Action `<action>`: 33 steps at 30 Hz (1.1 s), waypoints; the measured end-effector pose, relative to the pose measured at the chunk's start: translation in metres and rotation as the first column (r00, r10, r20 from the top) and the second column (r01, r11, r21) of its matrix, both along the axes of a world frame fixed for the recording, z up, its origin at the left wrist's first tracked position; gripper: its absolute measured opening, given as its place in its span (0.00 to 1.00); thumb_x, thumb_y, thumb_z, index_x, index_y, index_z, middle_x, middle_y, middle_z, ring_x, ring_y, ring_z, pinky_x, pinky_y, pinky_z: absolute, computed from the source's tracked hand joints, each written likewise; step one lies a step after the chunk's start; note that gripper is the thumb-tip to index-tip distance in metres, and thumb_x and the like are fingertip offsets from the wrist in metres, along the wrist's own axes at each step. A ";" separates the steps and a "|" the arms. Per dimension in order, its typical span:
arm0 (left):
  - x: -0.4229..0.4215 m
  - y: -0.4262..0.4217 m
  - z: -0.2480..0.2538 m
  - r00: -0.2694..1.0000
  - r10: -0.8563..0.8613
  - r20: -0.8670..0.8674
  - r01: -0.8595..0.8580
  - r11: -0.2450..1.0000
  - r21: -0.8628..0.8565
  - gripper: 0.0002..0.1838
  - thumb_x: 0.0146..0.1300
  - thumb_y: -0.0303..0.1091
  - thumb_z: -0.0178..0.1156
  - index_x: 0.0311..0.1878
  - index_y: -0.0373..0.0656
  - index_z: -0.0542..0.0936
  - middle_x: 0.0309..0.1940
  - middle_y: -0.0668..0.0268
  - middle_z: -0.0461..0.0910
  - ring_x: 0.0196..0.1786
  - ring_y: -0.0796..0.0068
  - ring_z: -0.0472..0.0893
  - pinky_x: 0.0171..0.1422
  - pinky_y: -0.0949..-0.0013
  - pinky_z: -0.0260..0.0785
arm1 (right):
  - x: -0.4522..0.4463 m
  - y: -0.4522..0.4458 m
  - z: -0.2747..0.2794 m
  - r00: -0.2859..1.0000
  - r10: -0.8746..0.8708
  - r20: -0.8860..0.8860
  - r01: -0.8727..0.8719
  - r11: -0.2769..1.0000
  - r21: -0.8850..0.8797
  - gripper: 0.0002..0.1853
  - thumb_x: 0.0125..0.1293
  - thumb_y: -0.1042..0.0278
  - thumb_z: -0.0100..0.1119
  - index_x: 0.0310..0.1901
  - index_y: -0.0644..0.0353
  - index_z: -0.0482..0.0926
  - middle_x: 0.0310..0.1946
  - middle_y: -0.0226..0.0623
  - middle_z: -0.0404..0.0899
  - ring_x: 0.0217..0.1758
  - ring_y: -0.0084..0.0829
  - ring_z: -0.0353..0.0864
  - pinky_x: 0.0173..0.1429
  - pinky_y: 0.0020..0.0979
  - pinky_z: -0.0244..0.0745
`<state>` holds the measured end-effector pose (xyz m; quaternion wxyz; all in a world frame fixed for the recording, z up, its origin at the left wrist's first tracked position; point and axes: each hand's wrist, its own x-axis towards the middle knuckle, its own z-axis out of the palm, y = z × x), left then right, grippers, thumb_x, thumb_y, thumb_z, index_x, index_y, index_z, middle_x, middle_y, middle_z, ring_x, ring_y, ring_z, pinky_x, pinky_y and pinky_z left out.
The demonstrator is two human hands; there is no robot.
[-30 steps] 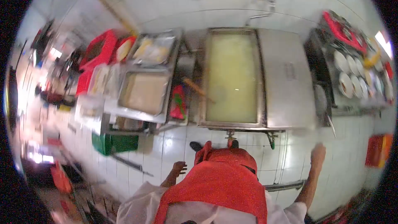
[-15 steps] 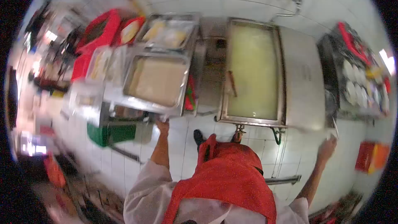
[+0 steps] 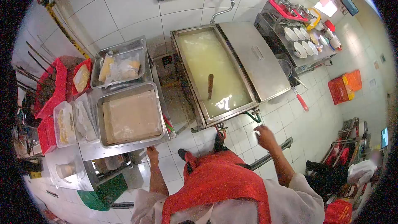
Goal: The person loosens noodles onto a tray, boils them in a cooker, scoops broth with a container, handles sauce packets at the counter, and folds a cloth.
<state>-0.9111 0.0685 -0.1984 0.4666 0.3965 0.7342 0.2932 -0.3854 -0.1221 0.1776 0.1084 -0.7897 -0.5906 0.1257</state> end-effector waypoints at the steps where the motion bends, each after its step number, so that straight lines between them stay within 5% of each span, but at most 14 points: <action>1: -0.009 -0.011 -0.007 1.000 -0.005 -0.004 0.005 1.000 -0.001 0.12 0.58 0.24 0.57 0.46 0.36 0.73 0.38 0.66 0.77 0.36 0.68 0.75 0.38 0.73 0.69 | -0.014 0.004 -0.008 0.996 0.007 -0.085 -0.013 0.998 -0.065 0.08 0.58 0.75 0.55 0.40 0.61 0.78 0.40 0.45 0.79 0.48 0.47 0.75 0.54 0.41 0.71; 2: -0.019 -0.022 -0.008 0.938 0.077 0.339 -0.078 0.997 -0.013 0.08 0.59 0.25 0.57 0.42 0.39 0.73 0.32 0.69 0.75 0.34 0.72 0.74 0.36 0.74 0.67 | -0.029 0.010 -0.014 0.985 0.011 -0.172 -0.033 0.991 -0.127 0.09 0.59 0.73 0.55 0.41 0.60 0.78 0.43 0.43 0.79 0.53 0.48 0.73 0.57 0.43 0.70; 4: -0.028 -0.028 -0.009 0.761 0.152 0.631 -0.153 0.987 -0.053 0.04 0.59 0.26 0.56 0.38 0.41 0.73 0.27 0.72 0.72 0.31 0.75 0.72 0.34 0.74 0.65 | -0.058 0.024 -0.020 0.955 0.148 -0.256 -0.192 0.969 -0.155 0.08 0.59 0.73 0.53 0.41 0.60 0.77 0.41 0.43 0.79 0.51 0.47 0.75 0.55 0.42 0.71; 10: 0.006 -0.032 0.031 0.772 0.188 0.607 -0.282 0.957 0.063 0.02 0.63 0.27 0.48 0.35 0.43 0.70 0.26 0.69 0.70 0.31 0.77 0.72 0.36 0.72 0.65 | -0.123 0.068 -0.062 0.826 0.413 -0.384 -0.481 0.871 -0.098 0.06 0.61 0.71 0.53 0.38 0.60 0.77 0.36 0.45 0.78 0.43 0.48 0.78 0.48 0.42 0.74; 13: 0.014 -0.026 0.043 0.637 0.132 0.759 -0.323 0.940 0.108 0.04 0.65 0.28 0.45 0.33 0.41 0.68 0.26 0.67 0.69 0.32 0.73 0.72 0.35 0.69 0.66 | -0.158 0.095 -0.063 0.767 0.450 -0.457 -0.562 0.815 -0.140 0.08 0.63 0.69 0.51 0.39 0.61 0.77 0.37 0.47 0.78 0.44 0.49 0.77 0.49 0.43 0.73; 16: 0.020 -0.018 0.072 0.804 0.166 0.571 -0.155 0.985 -0.069 0.02 0.64 0.26 0.45 0.35 0.44 0.68 0.24 0.72 0.68 0.27 0.79 0.71 0.29 0.71 0.66 | -0.195 0.111 -0.077 0.655 0.620 -0.432 -0.732 0.662 -0.162 0.10 0.64 0.65 0.48 0.40 0.62 0.76 0.36 0.49 0.78 0.43 0.50 0.77 0.49 0.45 0.72; 17: 0.030 -0.019 0.103 0.976 0.006 0.217 -0.007 1.000 0.004 0.01 0.62 0.27 0.49 0.35 0.44 0.67 0.23 0.71 0.68 0.21 0.77 0.69 0.24 0.70 0.66 | -0.209 0.115 -0.085 0.635 0.618 -0.463 -0.756 0.620 -0.209 0.11 0.65 0.64 0.47 0.41 0.62 0.76 0.37 0.50 0.78 0.44 0.50 0.77 0.50 0.46 0.71; 18: 0.030 -0.015 0.102 0.975 0.007 0.222 -0.008 1.000 0.004 0.01 0.62 0.27 0.49 0.35 0.44 0.67 0.23 0.71 0.68 0.21 0.77 0.69 0.24 0.70 0.66 | -0.221 0.119 -0.088 0.614 0.615 -0.494 -0.779 0.574 -0.254 0.13 0.65 0.63 0.46 0.42 0.62 0.76 0.37 0.51 0.78 0.45 0.51 0.77 0.51 0.46 0.71; 20: 0.023 -0.010 0.085 0.798 0.134 0.588 0.034 0.963 -0.266 0.04 0.61 0.30 0.52 0.33 0.45 0.68 0.20 0.71 0.67 0.18 0.76 0.69 0.20 0.68 0.66 | -0.245 0.130 -0.083 0.583 0.584 -0.565 -0.804 0.514 -0.298 0.13 0.65 0.63 0.46 0.43 0.61 0.76 0.39 0.50 0.78 0.47 0.50 0.77 0.52 0.46 0.70; 21: 0.021 -0.012 0.076 0.797 0.138 0.589 0.027 0.964 -0.263 0.04 0.61 0.30 0.52 0.33 0.45 0.68 0.20 0.71 0.67 0.18 0.76 0.69 0.20 0.68 0.66 | -0.253 0.133 -0.081 0.550 0.543 -0.635 -0.829 0.451 -0.332 0.13 0.65 0.64 0.46 0.43 0.61 0.76 0.40 0.50 0.79 0.48 0.50 0.76 0.53 0.45 0.70; 24: 0.021 -0.014 0.060 0.368 0.320 0.873 0.040 0.933 -0.358 0.12 0.62 0.38 0.56 0.28 0.43 0.68 0.17 0.65 0.70 0.18 0.68 0.72 0.23 0.64 0.67 | -0.267 0.129 -0.096 0.562 0.520 -0.643 -0.822 0.437 -0.365 0.13 0.65 0.64 0.47 0.44 0.61 0.77 0.42 0.48 0.79 0.50 0.49 0.76 0.54 0.44 0.69; 25: 0.036 -0.011 0.058 0.842 0.162 0.514 -0.106 0.985 -0.137 0.15 0.62 0.40 0.56 0.26 0.41 0.68 0.16 0.61 0.70 0.18 0.63 0.73 0.24 0.61 0.67 | -0.269 0.129 -0.096 0.560 0.526 -0.640 -0.824 0.433 -0.365 0.13 0.65 0.64 0.47 0.44 0.61 0.77 0.42 0.48 0.79 0.50 0.49 0.76 0.54 0.44 0.69; 26: 0.047 -0.007 0.067 0.992 0.098 -0.079 -0.087 0.988 0.130 0.19 0.63 0.43 0.57 0.24 0.39 0.68 0.14 0.57 0.71 0.19 0.58 0.73 0.26 0.58 0.67 | -0.267 0.129 -0.094 0.567 0.533 -0.628 -0.819 0.443 -0.364 0.12 0.65 0.65 0.48 0.44 0.61 0.77 0.42 0.48 0.80 0.49 0.49 0.77 0.53 0.45 0.70; 33: 0.053 -0.027 0.130 0.977 0.192 -0.095 -0.140 0.908 0.395 0.20 0.62 0.42 0.59 0.25 0.35 0.69 0.14 0.52 0.72 0.19 0.53 0.74 0.26 0.57 0.66 | -0.222 0.099 -0.106 0.692 0.465 -0.552 -0.709 0.584 -0.396 0.11 0.63 0.68 0.50 0.43 0.62 0.78 0.41 0.47 0.80 0.46 0.47 0.79 0.52 0.44 0.72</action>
